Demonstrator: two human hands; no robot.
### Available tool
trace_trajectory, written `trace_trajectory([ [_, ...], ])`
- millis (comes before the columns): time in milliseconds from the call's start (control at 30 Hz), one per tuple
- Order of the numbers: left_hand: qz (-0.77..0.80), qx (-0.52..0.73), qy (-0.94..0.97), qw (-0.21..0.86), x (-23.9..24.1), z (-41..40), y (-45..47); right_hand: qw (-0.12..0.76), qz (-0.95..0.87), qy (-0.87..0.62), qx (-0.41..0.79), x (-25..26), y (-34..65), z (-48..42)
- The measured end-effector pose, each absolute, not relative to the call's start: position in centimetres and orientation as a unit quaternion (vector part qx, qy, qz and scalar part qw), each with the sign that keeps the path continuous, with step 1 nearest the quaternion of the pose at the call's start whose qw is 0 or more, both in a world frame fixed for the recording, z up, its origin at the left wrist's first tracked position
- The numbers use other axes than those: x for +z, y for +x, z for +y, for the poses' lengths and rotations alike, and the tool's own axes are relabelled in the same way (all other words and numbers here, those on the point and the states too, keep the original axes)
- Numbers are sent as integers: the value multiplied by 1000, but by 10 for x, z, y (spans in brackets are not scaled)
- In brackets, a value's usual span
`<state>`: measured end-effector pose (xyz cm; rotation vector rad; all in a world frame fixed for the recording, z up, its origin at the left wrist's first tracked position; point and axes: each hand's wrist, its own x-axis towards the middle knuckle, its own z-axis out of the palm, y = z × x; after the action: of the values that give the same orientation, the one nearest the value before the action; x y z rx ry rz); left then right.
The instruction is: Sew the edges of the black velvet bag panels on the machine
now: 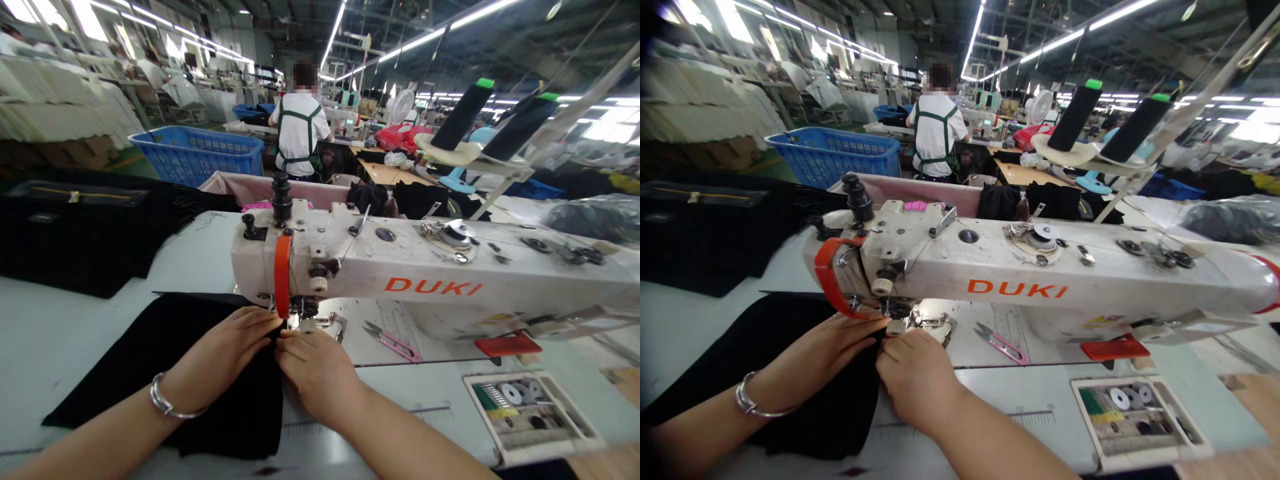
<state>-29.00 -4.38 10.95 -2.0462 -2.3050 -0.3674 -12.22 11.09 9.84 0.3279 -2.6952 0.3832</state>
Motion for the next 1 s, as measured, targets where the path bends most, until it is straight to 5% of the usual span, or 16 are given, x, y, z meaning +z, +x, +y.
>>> trace_trajectory([
  [400, -725, -74, -677, 103, 97, -46, -273, 202, -958, 107, 174, 99, -117, 116],
  [1000, -730, -167, -662, -14, 115, -78, -266, 171, -966, 98, 169, 111, -102, 105],
])
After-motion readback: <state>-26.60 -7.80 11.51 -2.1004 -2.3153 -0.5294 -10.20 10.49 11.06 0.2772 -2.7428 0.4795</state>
